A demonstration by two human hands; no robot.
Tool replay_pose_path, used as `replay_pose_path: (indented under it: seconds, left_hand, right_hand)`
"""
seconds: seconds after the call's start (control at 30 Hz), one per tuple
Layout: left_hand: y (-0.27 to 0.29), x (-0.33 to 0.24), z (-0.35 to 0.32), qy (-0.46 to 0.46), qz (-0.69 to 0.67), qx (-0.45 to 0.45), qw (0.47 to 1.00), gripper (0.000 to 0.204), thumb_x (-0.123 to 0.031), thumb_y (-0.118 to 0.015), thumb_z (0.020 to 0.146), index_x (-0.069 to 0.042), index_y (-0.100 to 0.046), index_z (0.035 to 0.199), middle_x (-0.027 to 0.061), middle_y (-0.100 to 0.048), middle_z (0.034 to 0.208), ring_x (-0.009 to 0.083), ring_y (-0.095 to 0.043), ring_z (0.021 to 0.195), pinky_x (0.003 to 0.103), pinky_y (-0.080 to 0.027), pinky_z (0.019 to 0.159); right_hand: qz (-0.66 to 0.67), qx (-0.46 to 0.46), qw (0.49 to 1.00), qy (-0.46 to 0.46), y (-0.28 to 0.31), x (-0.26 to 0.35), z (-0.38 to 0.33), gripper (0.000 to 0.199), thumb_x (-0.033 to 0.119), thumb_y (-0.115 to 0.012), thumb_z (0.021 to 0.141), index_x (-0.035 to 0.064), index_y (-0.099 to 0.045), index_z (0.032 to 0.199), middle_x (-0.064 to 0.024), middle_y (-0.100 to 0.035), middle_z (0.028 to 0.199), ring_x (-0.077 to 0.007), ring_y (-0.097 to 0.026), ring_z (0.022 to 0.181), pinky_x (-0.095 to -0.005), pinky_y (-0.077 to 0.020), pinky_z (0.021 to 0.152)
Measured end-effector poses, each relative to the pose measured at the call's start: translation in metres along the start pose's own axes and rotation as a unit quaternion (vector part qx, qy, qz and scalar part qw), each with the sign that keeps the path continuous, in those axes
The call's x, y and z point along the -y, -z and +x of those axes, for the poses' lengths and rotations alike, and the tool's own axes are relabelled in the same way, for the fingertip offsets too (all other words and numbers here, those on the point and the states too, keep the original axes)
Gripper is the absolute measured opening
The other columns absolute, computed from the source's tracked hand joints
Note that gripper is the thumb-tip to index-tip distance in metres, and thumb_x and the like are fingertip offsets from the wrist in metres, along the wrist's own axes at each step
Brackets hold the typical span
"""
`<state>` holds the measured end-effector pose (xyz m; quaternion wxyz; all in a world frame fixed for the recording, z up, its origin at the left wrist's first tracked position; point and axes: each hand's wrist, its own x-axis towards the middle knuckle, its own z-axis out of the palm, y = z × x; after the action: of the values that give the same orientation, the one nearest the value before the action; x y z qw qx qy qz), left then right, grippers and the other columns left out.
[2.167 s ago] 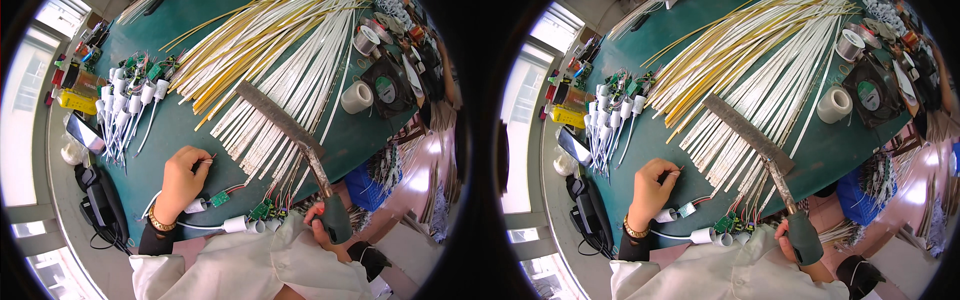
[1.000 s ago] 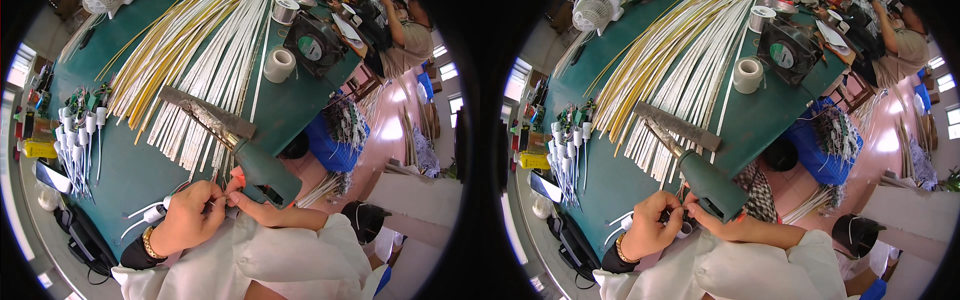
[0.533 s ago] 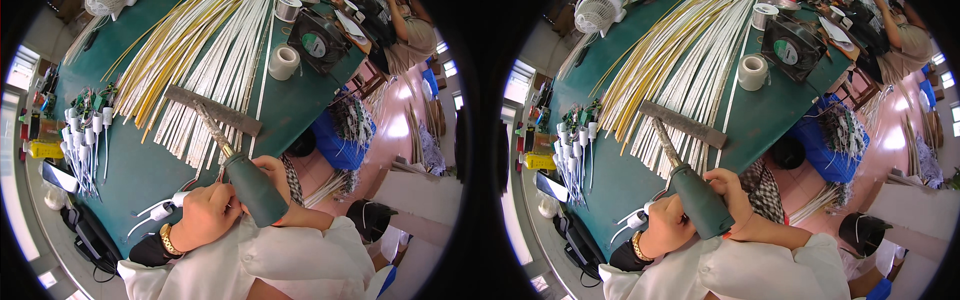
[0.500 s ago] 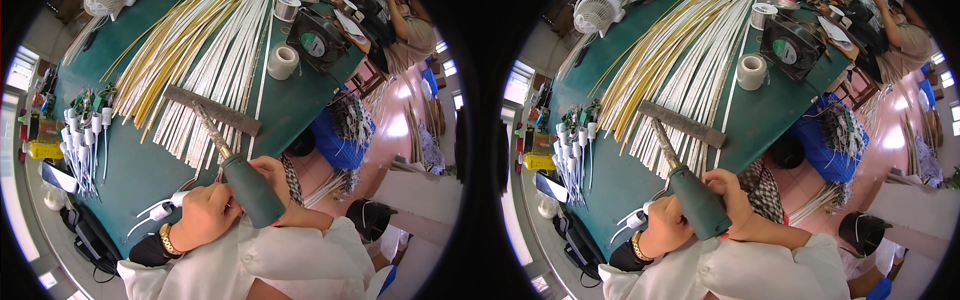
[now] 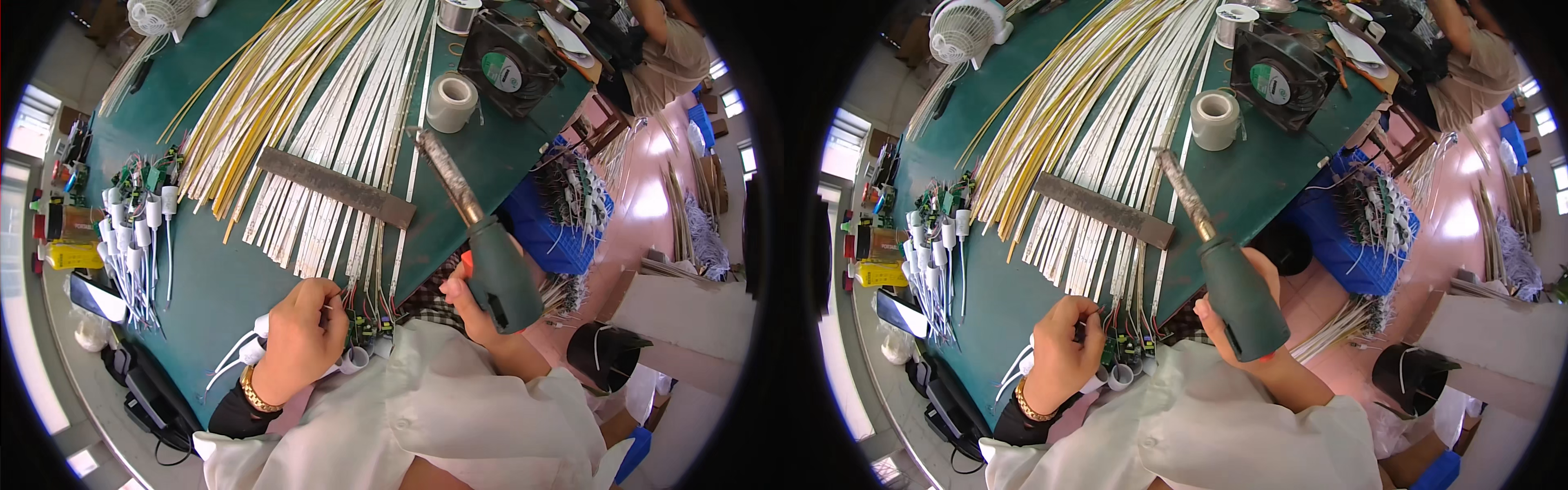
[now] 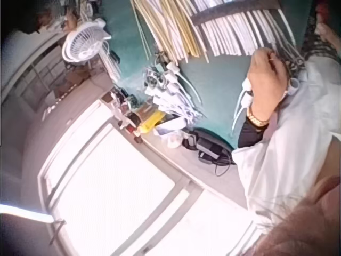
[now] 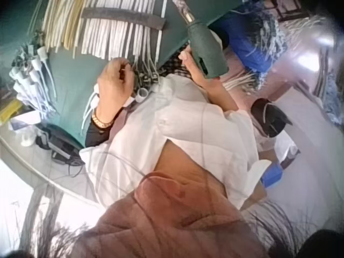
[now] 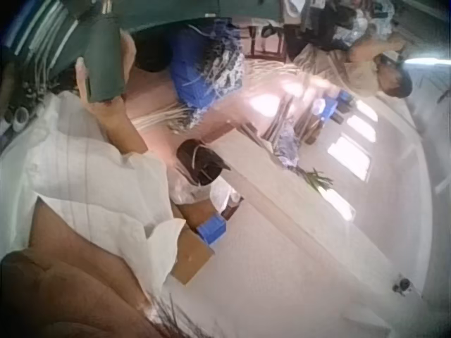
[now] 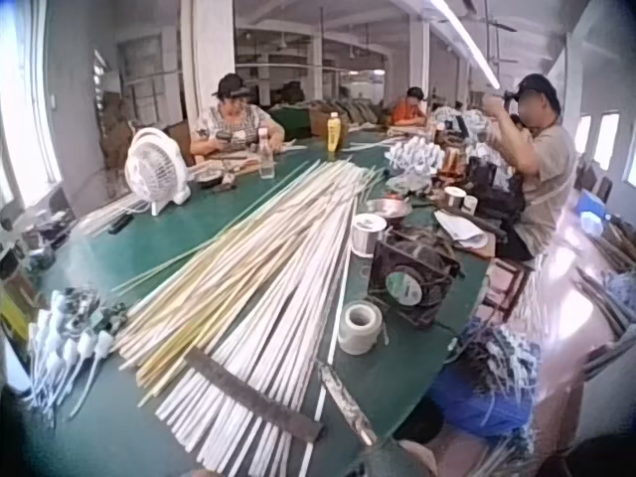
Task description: The person connects circuit board wires to the ends of LED strips by hand and solders them into place using a soldering gun.
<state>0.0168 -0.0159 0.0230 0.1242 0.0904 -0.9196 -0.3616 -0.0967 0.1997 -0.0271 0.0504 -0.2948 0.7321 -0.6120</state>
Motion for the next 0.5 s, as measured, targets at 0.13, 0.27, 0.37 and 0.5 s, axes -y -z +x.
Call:
replay_pose_path:
  seconds: [0.13,0.27,0.37,0.5]
  left_hand:
    - [0.02,0.006,0.0,0.004,0.134,0.005,0.991,0.01,0.007,-0.058,0.082,0.0,-0.055,0.088,0.0165,-0.057,0.077,0.0357,-0.057,0.063,0.038,-0.046,0.057]
    - [0.041,0.003,-0.017,0.138,0.216,0.003,0.967,0.007,0.006,-0.056,0.083,0.001,-0.055,0.088,0.0169,-0.054,0.079,0.036,-0.056,0.071,0.04,-0.045,0.061]
    - [0.049,-0.016,-0.024,0.157,0.084,0.052,0.983,0.006,0.005,-0.057,0.082,0.001,-0.057,0.087,0.0155,-0.054,0.078,0.0334,-0.055,0.07,0.038,-0.044,0.06]
    - [0.037,-0.02,-0.023,0.164,-0.015,0.094,0.982,0.005,0.004,-0.058,0.081,0.002,-0.058,0.085,0.0138,-0.054,0.076,0.0311,-0.054,0.069,0.035,-0.044,0.061]
  right_hand:
    - [0.017,0.047,0.999,-0.022,-0.003,-0.019,-0.023,0.035,0.002,-0.065,0.083,-0.0037,-0.053,0.115,-0.0097,-0.06,0.092,-0.0174,-0.059,0.073,-0.0305,-0.0488,0.072]
    - [-0.009,0.1,0.992,-0.081,-0.004,-0.022,-0.031,0.023,0.001,-0.061,0.086,-0.0015,-0.059,0.109,-0.0075,-0.063,0.085,-0.02,-0.06,0.074,-0.032,-0.0485,0.074]
    - [0.052,0.107,0.992,-0.032,-0.004,-0.008,-0.014,0.027,0.001,-0.06,0.086,-0.0038,-0.056,0.112,-0.0062,-0.062,0.082,-0.0186,-0.058,0.073,-0.0321,-0.0474,0.072]
    - [0.109,0.118,0.986,-0.051,-0.008,0.0,-0.004,0.031,0.004,-0.061,0.086,-0.0045,-0.053,0.114,-0.0059,-0.061,0.08,-0.0179,-0.057,0.072,-0.032,-0.046,0.071]
